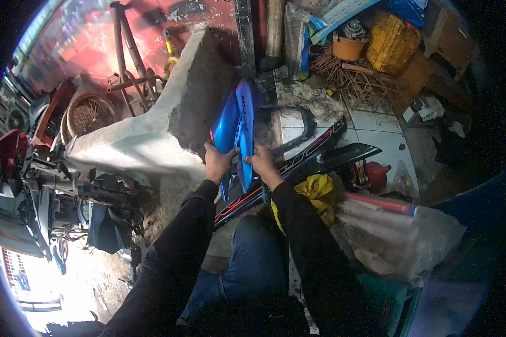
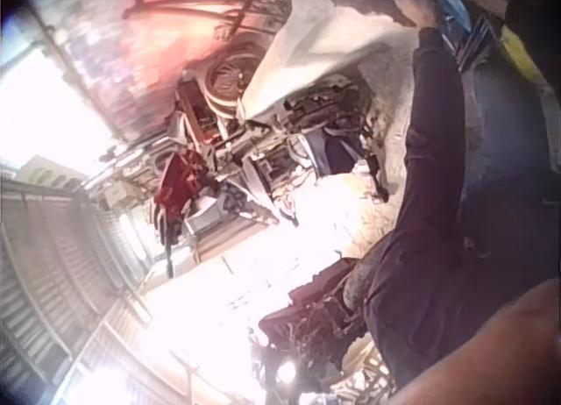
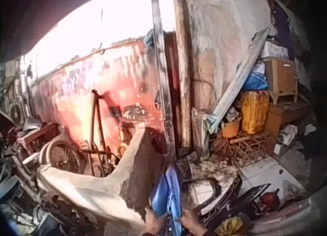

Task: The person removes screws and plastic fasteners from a blue motorcycle fairing component using a screwdriver and by hand while crouching in a garage workspace.

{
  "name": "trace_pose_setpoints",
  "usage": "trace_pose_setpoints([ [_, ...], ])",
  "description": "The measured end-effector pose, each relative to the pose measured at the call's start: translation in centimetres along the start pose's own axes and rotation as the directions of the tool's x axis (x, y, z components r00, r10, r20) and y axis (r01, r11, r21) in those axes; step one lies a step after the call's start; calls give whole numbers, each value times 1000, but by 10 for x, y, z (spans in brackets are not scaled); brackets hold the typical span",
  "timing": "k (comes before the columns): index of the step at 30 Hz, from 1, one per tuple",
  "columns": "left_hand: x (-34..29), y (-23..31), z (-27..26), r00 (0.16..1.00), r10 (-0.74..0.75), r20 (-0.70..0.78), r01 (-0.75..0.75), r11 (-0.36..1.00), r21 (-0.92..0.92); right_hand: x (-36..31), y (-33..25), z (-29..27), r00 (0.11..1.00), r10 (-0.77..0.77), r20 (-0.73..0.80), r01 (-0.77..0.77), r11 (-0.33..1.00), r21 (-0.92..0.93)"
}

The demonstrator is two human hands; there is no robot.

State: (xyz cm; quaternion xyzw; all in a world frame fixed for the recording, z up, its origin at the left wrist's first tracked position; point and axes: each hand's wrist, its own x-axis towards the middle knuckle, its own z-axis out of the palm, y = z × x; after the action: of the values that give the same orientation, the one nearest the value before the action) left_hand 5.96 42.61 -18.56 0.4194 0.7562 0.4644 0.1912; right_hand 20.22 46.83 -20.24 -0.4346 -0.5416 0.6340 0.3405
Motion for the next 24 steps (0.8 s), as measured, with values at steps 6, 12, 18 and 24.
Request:
trace_pose_setpoints([
  [6, 47, -69, 41, 999, 27, -31, -28, 999, -24, 71, 42, 24, 993, -45, -112, 20, 976, -215],
  [12, 100, -102, 83, 994, 81, 75, -75, 994, -74, 144, 95, -11, 969, -101, -227, -3, 908, -418],
  [18, 131, -149, 94, 926, -57, 374, 15, 993, 114, 152, 113, -26, 985, -113, -133, -4, 745, -667],
  [24, 87, -159, 88, 909, -65, 411, -58, 958, 281, 146, 116, -48, 980, 8, -197, -119, 821, -559],
])
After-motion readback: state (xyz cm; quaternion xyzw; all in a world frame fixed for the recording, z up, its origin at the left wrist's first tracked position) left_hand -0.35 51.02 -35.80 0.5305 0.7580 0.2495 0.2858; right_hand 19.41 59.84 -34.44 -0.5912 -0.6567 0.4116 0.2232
